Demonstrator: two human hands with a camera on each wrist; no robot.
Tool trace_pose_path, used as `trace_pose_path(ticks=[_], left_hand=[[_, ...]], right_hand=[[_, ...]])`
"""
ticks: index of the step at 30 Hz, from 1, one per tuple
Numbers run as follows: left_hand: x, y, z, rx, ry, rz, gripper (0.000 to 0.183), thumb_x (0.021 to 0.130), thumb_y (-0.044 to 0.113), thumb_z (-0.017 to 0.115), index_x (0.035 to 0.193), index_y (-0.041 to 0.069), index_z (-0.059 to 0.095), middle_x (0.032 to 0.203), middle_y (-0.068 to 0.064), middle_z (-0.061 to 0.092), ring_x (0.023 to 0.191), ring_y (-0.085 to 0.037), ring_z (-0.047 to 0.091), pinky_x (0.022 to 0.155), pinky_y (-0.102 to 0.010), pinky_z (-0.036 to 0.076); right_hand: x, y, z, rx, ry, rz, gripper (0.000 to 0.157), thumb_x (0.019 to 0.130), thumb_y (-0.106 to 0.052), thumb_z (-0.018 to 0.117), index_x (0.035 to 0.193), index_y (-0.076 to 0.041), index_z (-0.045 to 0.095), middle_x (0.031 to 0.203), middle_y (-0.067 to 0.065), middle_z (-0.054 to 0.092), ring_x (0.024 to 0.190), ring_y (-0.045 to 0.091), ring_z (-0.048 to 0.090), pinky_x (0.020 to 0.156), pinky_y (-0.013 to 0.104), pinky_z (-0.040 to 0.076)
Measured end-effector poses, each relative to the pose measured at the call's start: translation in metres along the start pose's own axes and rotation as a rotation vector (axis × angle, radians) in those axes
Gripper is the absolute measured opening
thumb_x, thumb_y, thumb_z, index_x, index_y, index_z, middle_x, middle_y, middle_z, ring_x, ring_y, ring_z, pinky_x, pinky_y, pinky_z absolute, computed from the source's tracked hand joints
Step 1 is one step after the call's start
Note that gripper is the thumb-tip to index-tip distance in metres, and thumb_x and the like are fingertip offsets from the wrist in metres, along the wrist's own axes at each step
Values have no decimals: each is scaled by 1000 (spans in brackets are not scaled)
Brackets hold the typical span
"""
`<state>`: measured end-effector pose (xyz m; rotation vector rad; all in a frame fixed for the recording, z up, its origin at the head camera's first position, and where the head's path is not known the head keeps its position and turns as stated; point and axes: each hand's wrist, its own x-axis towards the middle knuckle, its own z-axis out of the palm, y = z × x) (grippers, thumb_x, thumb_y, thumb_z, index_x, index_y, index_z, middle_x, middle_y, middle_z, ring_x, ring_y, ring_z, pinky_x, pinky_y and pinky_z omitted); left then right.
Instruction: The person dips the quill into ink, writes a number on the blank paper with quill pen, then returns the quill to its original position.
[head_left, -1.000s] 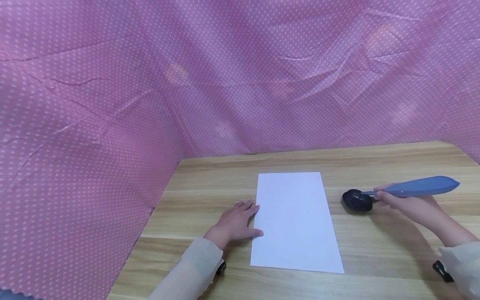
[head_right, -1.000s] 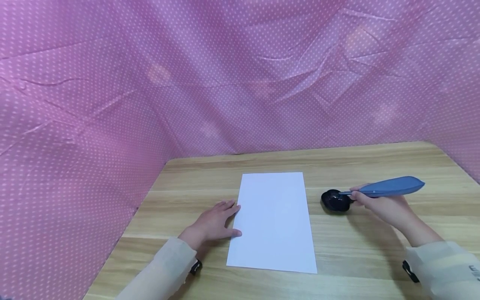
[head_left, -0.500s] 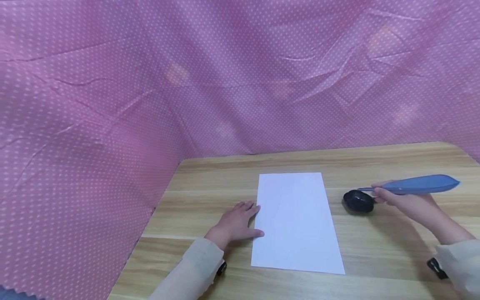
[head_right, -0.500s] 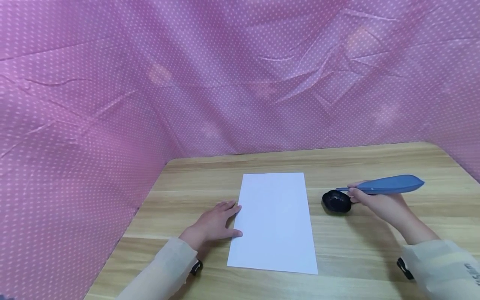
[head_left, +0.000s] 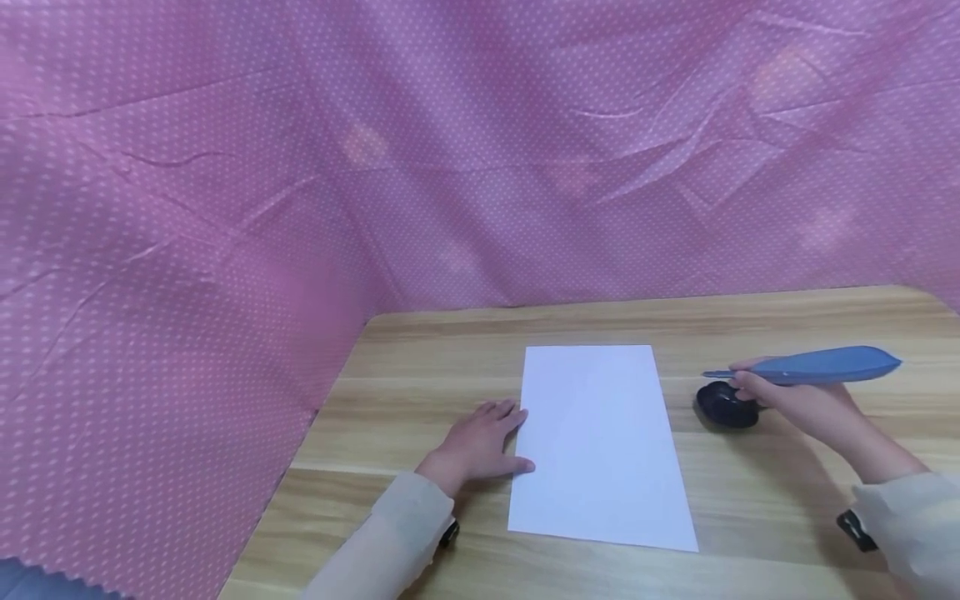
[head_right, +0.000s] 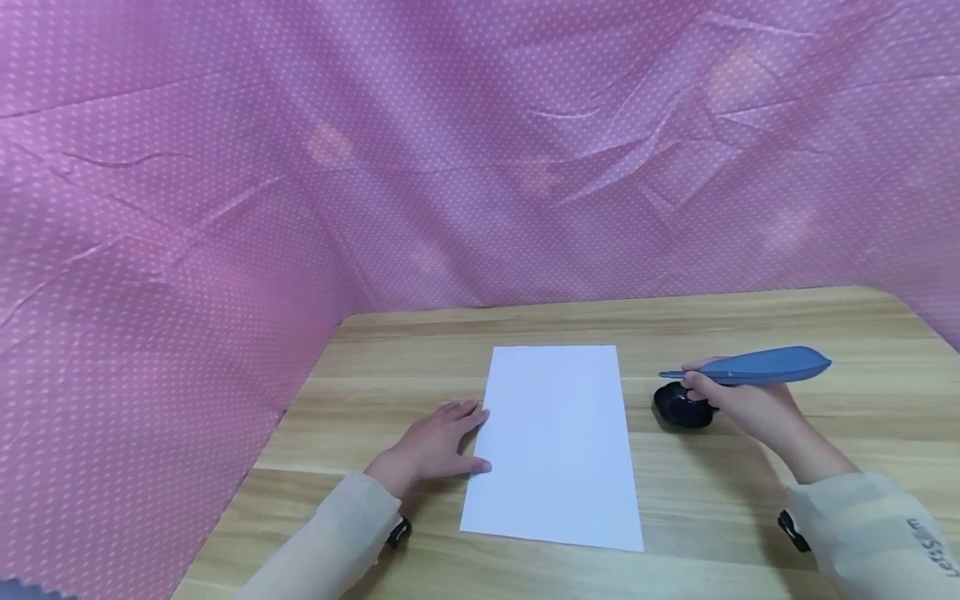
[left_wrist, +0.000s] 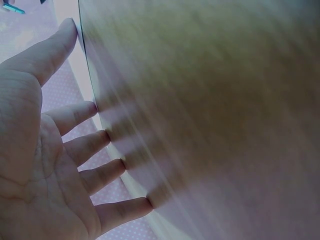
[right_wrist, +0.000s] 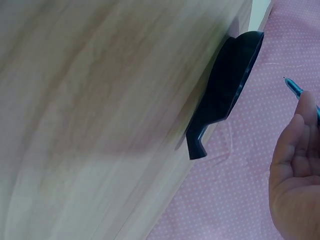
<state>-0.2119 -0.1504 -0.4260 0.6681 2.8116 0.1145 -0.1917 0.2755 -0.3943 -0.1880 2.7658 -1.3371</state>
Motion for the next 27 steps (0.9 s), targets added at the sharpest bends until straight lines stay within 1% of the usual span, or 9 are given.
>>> trace_pose_path(ticks=[4, 6, 8, 11, 14, 17, 18, 21, 27], left_hand=[[0, 0, -1, -1, -2, -6, 83, 82, 67, 57, 150, 25, 33, 156, 0, 22, 142, -28, 20, 107, -52, 28], [0, 0, -1, -1, -2, -9, 83, 82, 67, 57, 149, 25, 34, 156, 0, 23, 142, -27, 20, 108, -52, 27], [1, 0, -1, 2, -4, -11, 83, 82, 67, 57, 149, 25, 34, 156, 0, 22, 142, -27, 20, 108, -51, 26], [1, 0, -1, 6, -7, -12, 83, 82, 67, 56, 150, 24, 34, 156, 0, 22, 142, -27, 19, 109, -50, 25], [1, 0, -2, 5, -7, -15, 83, 82, 67, 56, 149, 24, 34, 156, 0, 22, 142, -27, 19, 109, -50, 26], [2, 0, -2, 13, -8, -15, 83, 82, 68, 56, 149, 25, 34, 156, 0, 22, 142, -27, 20, 109, -49, 26], [2, 1, -2, 16, -6, -13, 83, 82, 68, 56, 149, 24, 34, 156, 0, 22, 142, -27, 20, 109, -49, 26], [3, 1, -2, 25, -4, -6, 83, 82, 68, 55, 149, 24, 34, 156, 0, 23, 142, -27, 20, 109, -48, 26], [3, 2, -3, 15, -5, -3, 82, 83, 66, 56, 149, 23, 34, 156, -1, 23, 142, -27, 20, 110, -47, 24]], right_hand=[[4, -2, 4, 34, 1, -21, 55, 101, -35, 45, 134, 9, 47, 114, 12, 66, 87, -15, 52, 83, 30, 51], [7, -4, 7, 61, 6, -34, 54, 101, -34, 46, 133, 10, 48, 111, 12, 68, 86, -12, 57, 76, 16, 49], [10, -6, 10, 82, 6, -33, 55, 101, -34, 47, 132, 11, 48, 109, 13, 68, 86, -10, 58, 73, 11, 47], [13, -10, 13, 63, 0, -7, 58, 100, -40, 47, 133, 8, 49, 110, 14, 68, 88, -4, 60, 75, 15, 48], [16, -14, 18, 39, -6, 24, 62, 99, -45, 46, 135, 4, 49, 113, 15, 66, 98, 16, 64, 84, 32, 51], [18, -17, 22, 41, -24, 40, 64, 98, -48, 45, 137, 3, 47, 120, 20, 62, 113, 41, 55, 94, 54, 42], [19, -18, 23, 45, -27, 48, 65, 98, -49, 45, 138, 2, 46, 123, 22, 59, 116, 45, 51, 95, 58, 38], [22, -20, 28, 64, -49, 51, 67, 98, -50, 44, 140, 2, 44, 128, 26, 54, 121, 48, 44, 97, 65, 31], [29, -24, 36, 60, -41, 6, 64, 98, -48, 46, 137, 2, 47, 122, 22, 60, 120, 46, 47, 98, 61, 33]])
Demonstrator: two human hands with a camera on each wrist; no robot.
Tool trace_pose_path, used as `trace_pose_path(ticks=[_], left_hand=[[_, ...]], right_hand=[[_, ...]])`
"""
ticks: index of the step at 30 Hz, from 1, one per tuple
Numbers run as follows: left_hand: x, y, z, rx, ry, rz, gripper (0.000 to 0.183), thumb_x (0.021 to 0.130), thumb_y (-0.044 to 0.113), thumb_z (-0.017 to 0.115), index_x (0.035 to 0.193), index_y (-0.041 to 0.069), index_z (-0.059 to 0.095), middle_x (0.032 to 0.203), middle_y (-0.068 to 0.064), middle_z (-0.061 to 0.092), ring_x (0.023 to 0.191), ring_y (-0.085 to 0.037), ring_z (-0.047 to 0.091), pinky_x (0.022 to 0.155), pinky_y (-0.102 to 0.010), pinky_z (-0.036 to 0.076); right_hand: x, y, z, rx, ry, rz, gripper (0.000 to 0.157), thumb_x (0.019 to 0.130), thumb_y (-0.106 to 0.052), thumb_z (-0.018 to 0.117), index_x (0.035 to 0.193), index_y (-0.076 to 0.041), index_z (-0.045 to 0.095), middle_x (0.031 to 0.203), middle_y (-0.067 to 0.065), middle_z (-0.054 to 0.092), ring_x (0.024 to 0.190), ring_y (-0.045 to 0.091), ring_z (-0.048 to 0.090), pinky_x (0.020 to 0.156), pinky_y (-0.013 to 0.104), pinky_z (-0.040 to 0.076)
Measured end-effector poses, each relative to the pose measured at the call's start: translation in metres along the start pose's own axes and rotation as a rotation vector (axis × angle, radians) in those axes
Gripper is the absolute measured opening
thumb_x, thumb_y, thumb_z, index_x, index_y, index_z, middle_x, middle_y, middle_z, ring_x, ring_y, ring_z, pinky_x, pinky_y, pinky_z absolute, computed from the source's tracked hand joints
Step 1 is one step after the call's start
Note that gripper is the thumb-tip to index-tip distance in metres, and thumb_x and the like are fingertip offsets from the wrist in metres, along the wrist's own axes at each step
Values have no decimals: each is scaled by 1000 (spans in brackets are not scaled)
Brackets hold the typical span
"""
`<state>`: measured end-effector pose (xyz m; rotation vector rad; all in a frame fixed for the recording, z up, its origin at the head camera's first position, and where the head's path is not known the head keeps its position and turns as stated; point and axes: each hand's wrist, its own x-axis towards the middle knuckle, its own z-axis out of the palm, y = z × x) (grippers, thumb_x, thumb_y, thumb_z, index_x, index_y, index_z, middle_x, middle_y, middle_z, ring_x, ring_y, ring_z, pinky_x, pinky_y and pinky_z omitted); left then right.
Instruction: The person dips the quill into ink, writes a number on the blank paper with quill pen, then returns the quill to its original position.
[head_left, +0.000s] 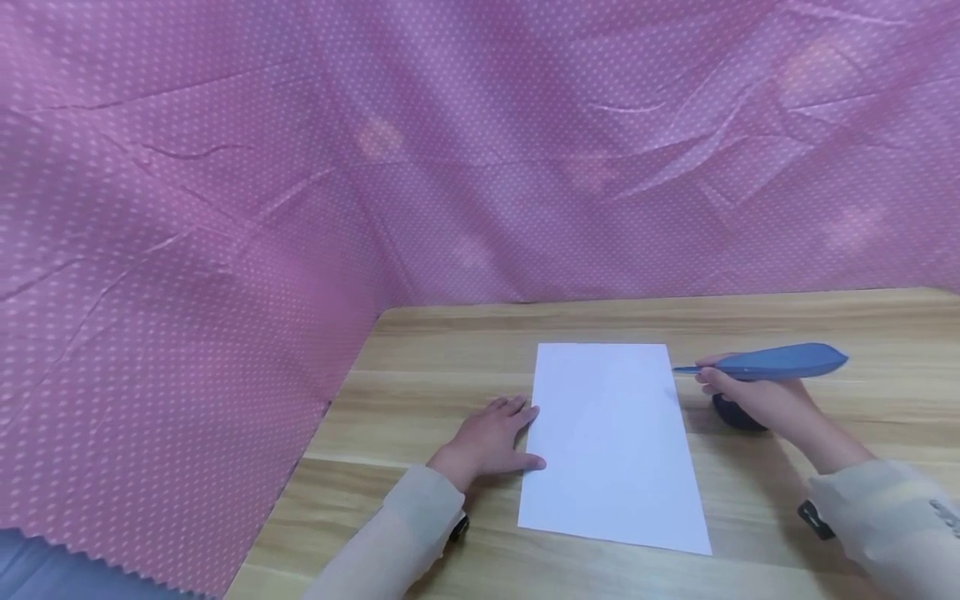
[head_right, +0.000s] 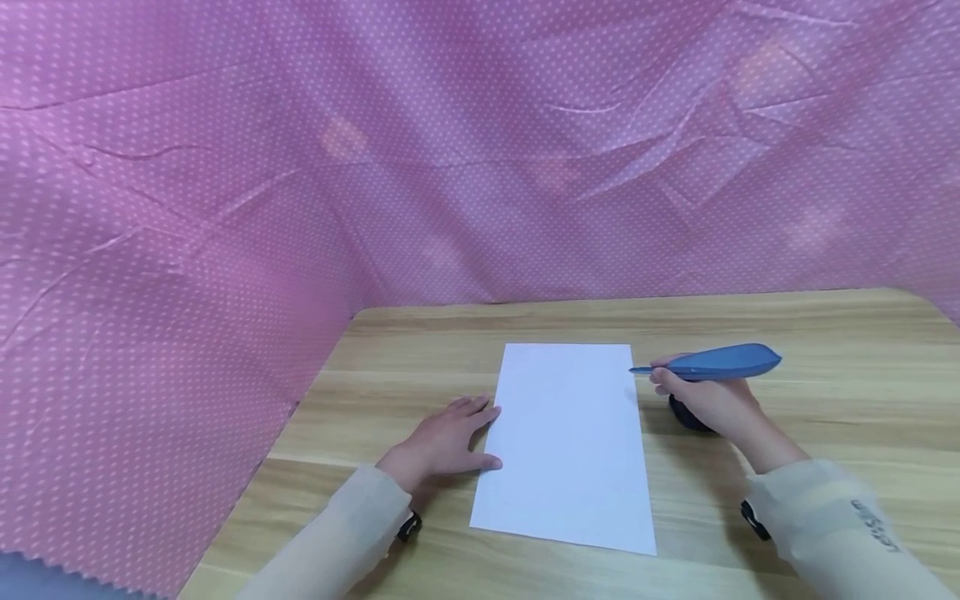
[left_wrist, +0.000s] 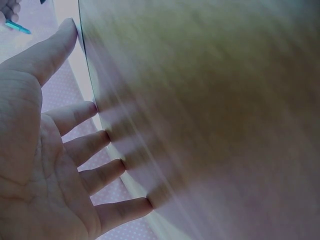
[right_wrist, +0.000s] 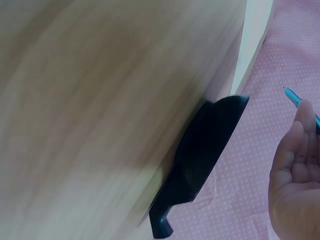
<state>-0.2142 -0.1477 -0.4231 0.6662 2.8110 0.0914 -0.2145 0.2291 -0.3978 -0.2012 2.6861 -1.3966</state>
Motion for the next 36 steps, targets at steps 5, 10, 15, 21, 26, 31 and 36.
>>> trace_pose_path(ticks=[5, 10, 15, 21, 26, 31, 36], left_hand=[[0, 0, 0, 7, -1, 0, 82, 83, 66, 56, 149, 23, 34, 156, -2, 22, 142, -27, 20, 110, -48, 25], [-1, 1, 0, 14, -3, -4, 82, 83, 66, 56, 149, 24, 34, 156, -1, 22, 142, -27, 20, 108, -50, 27], [-1, 0, 0, 13, -5, -10, 81, 83, 66, 55, 149, 24, 34, 157, -1, 22, 142, -27, 20, 107, -52, 29], [-2, 1, 0, 8, -4, -8, 81, 83, 66, 56, 149, 24, 35, 156, -1, 22, 142, -28, 20, 107, -51, 28], [-2, 2, -2, 8, -7, -11, 82, 83, 66, 56, 149, 24, 35, 156, -1, 23, 142, -28, 20, 107, -51, 28], [-2, 3, -3, 9, -10, -12, 82, 83, 67, 55, 149, 24, 34, 156, -1, 22, 142, -27, 20, 107, -51, 28], [-2, 4, -4, 11, -8, -14, 82, 83, 66, 56, 149, 24, 34, 156, -1, 22, 142, -28, 20, 107, -51, 29]], right_hand=[[5, -5, 8, -29, 23, -69, 55, 99, -42, 48, 130, 3, 54, 111, 20, 66, 109, 42, 58, 93, 55, 42], [8, -8, 17, -60, 21, -81, 52, 98, -41, 50, 129, 0, 56, 107, 16, 68, 103, 37, 62, 85, 49, 48], [11, -10, 24, 20, -33, -57, 53, 99, -38, 49, 132, 3, 52, 116, 20, 64, 108, 37, 60, 93, 50, 45], [15, -12, 31, 31, -55, -23, 47, 99, -33, 51, 130, 2, 55, 118, 19, 64, 107, 35, 61, 94, 52, 44], [17, -14, 35, -16, -49, -22, 43, 96, -35, 56, 125, -3, 62, 106, 13, 69, 101, 30, 64, 87, 48, 47], [19, -15, 37, -21, -48, -44, 39, 95, -33, 59, 121, -4, 64, 99, 10, 71, 96, 26, 65, 81, 41, 46], [22, -14, 38, -31, -71, -42, 38, 95, -32, 59, 122, -6, 64, 98, 9, 71, 97, 27, 64, 84, 46, 43]])
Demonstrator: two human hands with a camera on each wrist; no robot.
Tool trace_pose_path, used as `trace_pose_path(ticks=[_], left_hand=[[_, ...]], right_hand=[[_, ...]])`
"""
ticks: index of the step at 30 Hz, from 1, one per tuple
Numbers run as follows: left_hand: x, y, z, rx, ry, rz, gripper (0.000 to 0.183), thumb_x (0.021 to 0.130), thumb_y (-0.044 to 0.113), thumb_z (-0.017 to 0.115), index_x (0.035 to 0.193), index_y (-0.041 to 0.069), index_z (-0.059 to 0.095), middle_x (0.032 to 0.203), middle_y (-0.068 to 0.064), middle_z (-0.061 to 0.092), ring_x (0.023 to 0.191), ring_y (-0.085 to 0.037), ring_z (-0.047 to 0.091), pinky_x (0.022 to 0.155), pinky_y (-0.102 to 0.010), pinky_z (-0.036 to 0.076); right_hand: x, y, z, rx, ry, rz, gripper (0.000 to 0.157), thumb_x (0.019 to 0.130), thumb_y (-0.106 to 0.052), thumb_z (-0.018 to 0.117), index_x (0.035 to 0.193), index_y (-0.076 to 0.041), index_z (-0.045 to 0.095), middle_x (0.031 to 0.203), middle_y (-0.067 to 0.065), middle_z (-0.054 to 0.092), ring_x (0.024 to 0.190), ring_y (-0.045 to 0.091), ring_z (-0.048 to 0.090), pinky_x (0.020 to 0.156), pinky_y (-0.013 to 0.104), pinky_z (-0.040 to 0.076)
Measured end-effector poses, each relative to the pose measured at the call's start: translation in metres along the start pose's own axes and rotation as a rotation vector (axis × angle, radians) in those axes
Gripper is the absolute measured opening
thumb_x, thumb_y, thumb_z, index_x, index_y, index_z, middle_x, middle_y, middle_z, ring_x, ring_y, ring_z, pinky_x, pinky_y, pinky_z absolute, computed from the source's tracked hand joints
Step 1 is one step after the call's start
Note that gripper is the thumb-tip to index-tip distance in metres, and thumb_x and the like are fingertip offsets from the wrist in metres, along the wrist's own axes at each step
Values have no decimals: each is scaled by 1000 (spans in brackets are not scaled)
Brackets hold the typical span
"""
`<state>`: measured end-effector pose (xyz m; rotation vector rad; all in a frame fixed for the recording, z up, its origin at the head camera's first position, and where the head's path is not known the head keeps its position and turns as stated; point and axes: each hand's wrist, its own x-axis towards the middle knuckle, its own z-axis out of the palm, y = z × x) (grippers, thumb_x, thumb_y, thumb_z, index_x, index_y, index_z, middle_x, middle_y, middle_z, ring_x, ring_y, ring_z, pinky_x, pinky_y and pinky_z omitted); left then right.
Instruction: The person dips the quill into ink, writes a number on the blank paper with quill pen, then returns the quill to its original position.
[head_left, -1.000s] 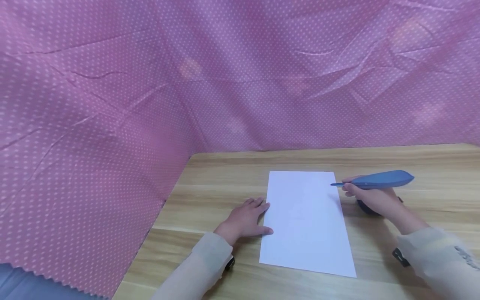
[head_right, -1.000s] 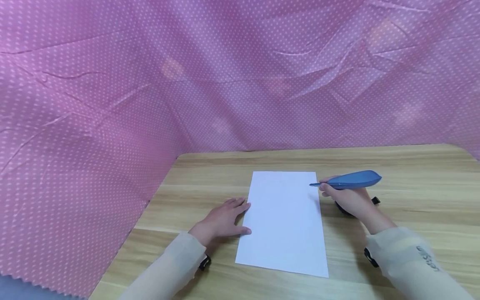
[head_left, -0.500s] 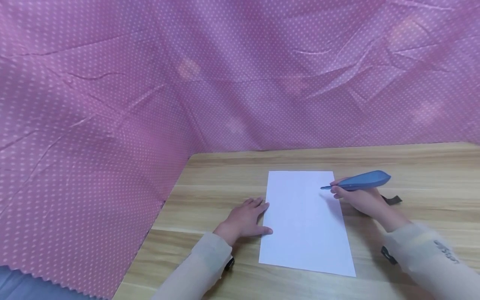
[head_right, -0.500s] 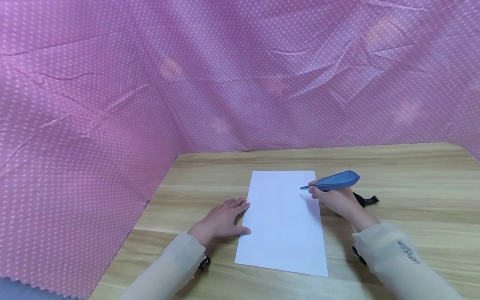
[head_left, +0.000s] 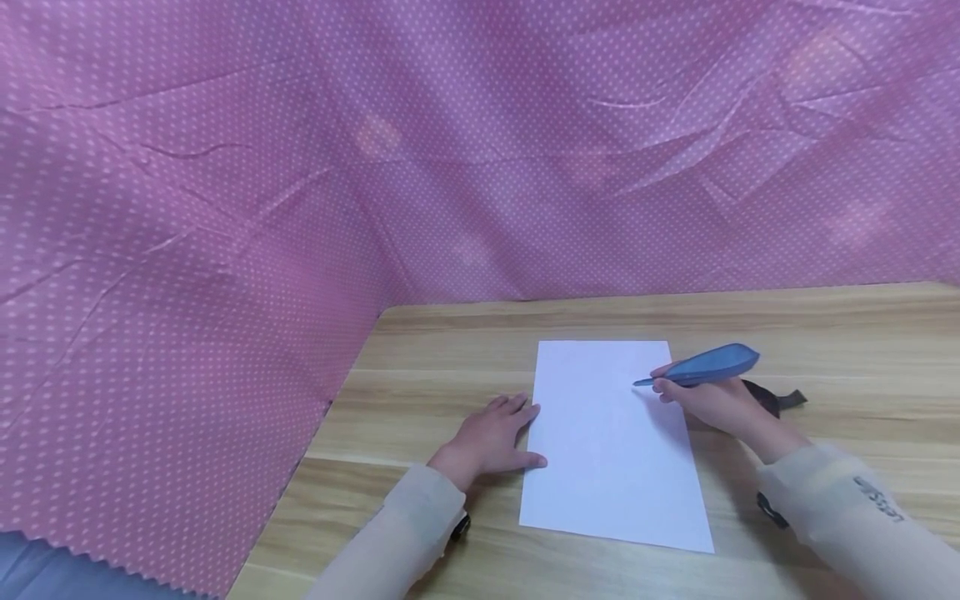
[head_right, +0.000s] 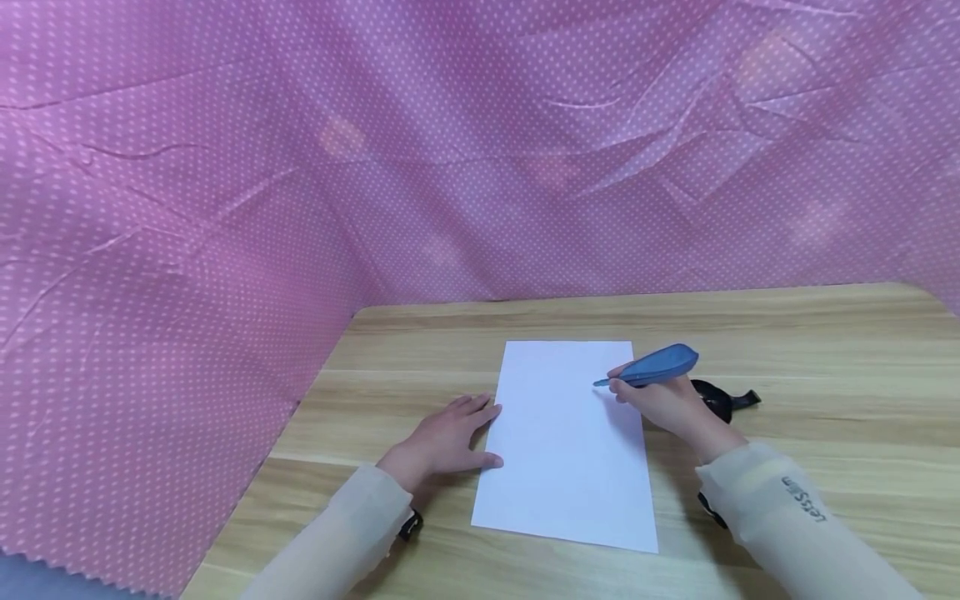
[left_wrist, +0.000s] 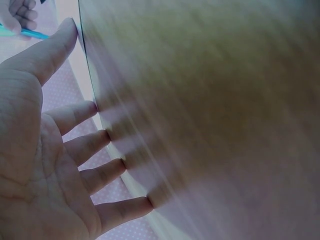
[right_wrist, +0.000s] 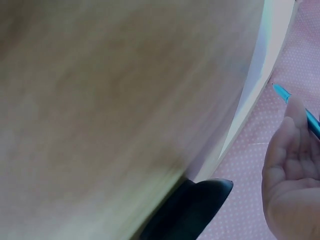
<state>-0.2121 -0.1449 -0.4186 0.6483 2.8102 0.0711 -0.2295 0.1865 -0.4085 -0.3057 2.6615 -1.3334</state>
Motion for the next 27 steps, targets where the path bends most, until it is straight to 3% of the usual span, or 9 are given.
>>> trace_pose_path(ticks=[9, 27], left_hand=[[1, 1, 1, 0, -1, -3, 82, 83, 67, 56, 149, 24, 34, 156, -1, 22, 142, -28, 20, 107, -52, 29], [4, -7, 9, -10, 17, 10, 82, 82, 66, 57, 149, 25, 34, 157, 0, 22, 142, -27, 19, 108, -51, 27]], right_hand=[[1, 1, 3, -7, -19, -80, 35, 96, -27, 59, 119, -2, 65, 93, 7, 72, 93, 24, 64, 82, 43, 45], [2, 2, 17, 33, -15, -124, 32, 94, -22, 61, 116, 1, 66, 92, 8, 72, 89, 21, 64, 78, 37, 45]])
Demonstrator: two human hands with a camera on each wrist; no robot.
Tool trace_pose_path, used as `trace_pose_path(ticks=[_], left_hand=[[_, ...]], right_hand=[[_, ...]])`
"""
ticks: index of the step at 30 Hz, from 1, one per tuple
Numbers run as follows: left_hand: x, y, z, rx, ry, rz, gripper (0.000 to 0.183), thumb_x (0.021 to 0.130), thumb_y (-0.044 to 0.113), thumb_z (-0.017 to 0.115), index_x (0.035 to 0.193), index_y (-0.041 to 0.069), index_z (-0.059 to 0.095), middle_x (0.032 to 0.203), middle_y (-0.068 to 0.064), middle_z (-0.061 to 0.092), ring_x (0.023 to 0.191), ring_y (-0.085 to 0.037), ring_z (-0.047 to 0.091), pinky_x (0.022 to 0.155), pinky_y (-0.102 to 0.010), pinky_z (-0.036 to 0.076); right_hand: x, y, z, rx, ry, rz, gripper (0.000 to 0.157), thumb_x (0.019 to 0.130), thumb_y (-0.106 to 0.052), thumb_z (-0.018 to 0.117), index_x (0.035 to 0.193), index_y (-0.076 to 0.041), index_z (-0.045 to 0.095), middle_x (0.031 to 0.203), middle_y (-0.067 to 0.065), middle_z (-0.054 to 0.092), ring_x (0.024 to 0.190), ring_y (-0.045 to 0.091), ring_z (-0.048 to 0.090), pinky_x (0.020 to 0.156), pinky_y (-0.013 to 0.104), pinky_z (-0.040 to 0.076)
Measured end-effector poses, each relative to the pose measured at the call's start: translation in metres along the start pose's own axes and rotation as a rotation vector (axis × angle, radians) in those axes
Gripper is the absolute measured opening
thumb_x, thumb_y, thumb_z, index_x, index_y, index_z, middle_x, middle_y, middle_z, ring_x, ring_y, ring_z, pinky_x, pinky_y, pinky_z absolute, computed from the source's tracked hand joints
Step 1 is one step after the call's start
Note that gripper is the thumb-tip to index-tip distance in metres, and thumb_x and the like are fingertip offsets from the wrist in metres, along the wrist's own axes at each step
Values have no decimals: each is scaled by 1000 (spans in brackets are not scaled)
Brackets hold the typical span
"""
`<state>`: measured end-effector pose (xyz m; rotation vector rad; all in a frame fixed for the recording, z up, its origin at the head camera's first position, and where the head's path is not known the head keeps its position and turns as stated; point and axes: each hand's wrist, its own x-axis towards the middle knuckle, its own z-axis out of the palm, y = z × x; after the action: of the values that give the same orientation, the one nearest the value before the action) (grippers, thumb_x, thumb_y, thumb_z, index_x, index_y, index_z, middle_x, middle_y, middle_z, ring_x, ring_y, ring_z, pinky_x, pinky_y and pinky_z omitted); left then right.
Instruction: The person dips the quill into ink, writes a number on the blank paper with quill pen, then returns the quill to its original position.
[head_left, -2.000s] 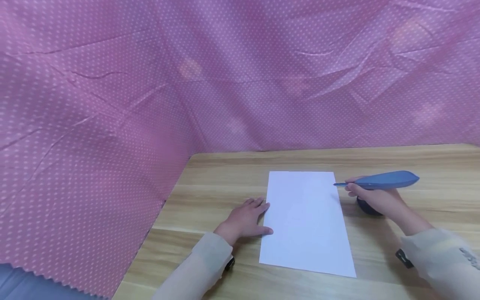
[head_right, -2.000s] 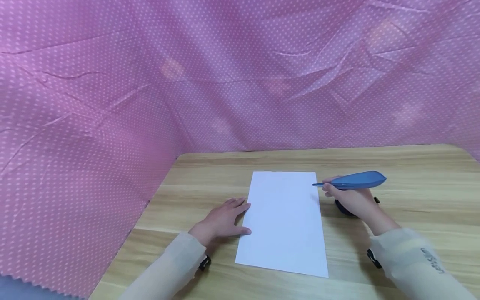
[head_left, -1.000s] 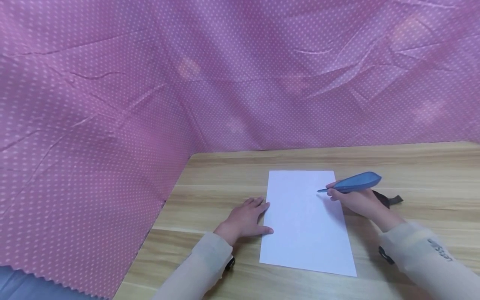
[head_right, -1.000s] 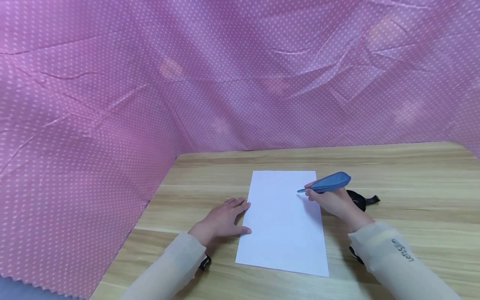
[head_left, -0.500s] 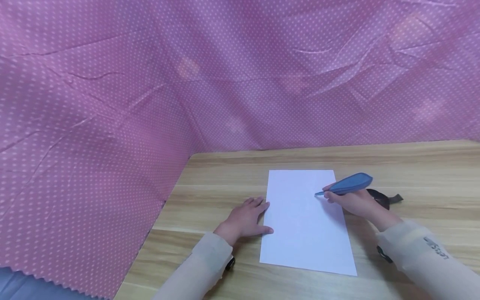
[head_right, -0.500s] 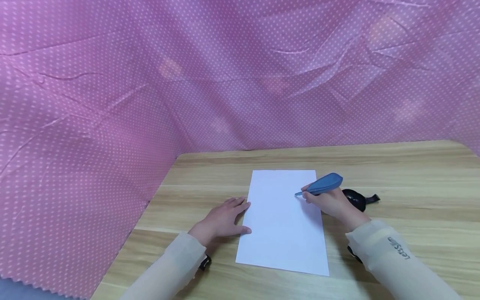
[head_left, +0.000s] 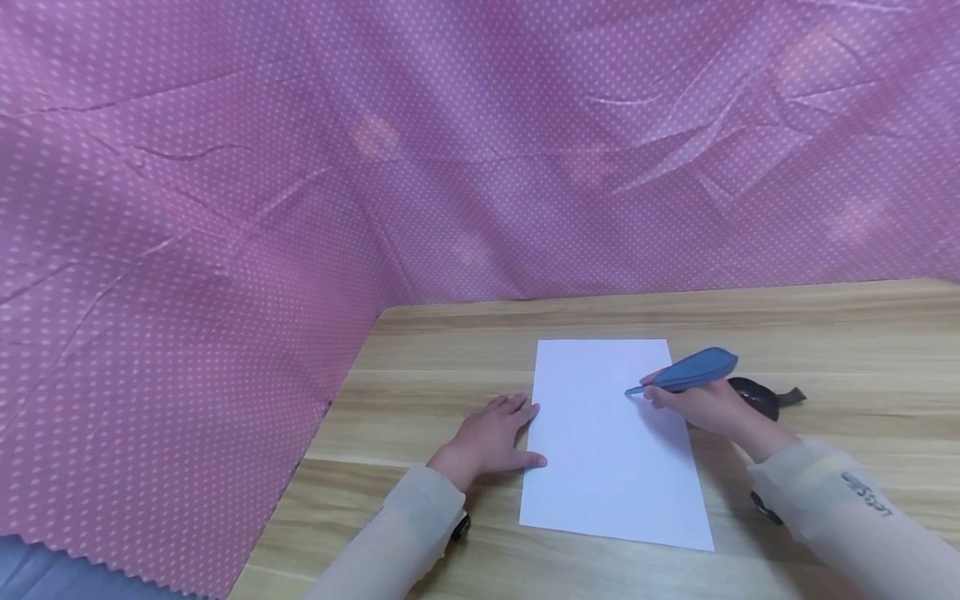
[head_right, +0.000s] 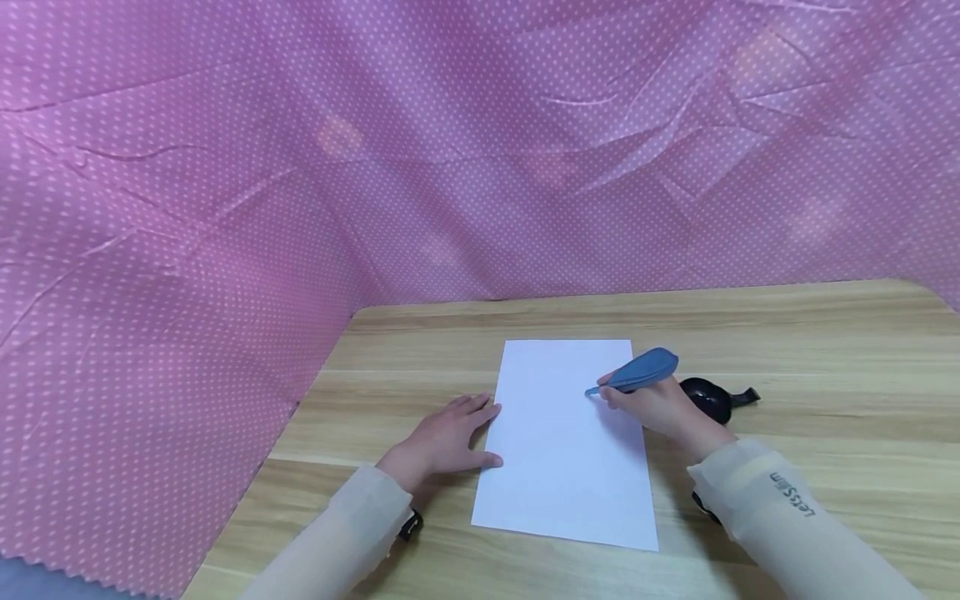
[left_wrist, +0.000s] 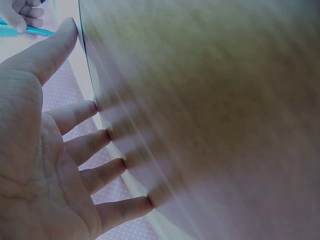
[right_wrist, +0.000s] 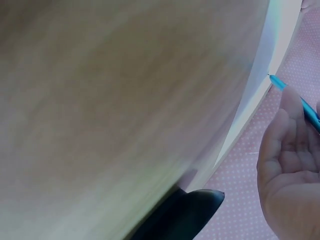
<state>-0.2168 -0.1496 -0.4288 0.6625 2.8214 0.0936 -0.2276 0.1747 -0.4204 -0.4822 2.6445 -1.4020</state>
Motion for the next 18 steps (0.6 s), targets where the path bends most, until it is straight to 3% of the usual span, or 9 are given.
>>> trace_pose_path(ticks=[6, 18], left_hand=[[1, 0, 1, 3, -4, -4, 82, 82, 67, 57, 149, 26, 34, 157, 0, 22, 142, -27, 19, 108, -51, 26], [0, -1, 0, 7, -1, 4, 83, 82, 67, 56, 149, 24, 34, 157, 0, 21, 142, -28, 19, 108, -50, 27]], right_hand=[[0, -3, 3, 34, -28, 32, 35, 95, -26, 61, 118, 0, 65, 95, 9, 71, 91, 21, 63, 81, 37, 44], [1, -8, 12, 94, -50, -6, 31, 93, -19, 63, 114, 3, 66, 91, 10, 72, 89, 21, 64, 83, 38, 44]])
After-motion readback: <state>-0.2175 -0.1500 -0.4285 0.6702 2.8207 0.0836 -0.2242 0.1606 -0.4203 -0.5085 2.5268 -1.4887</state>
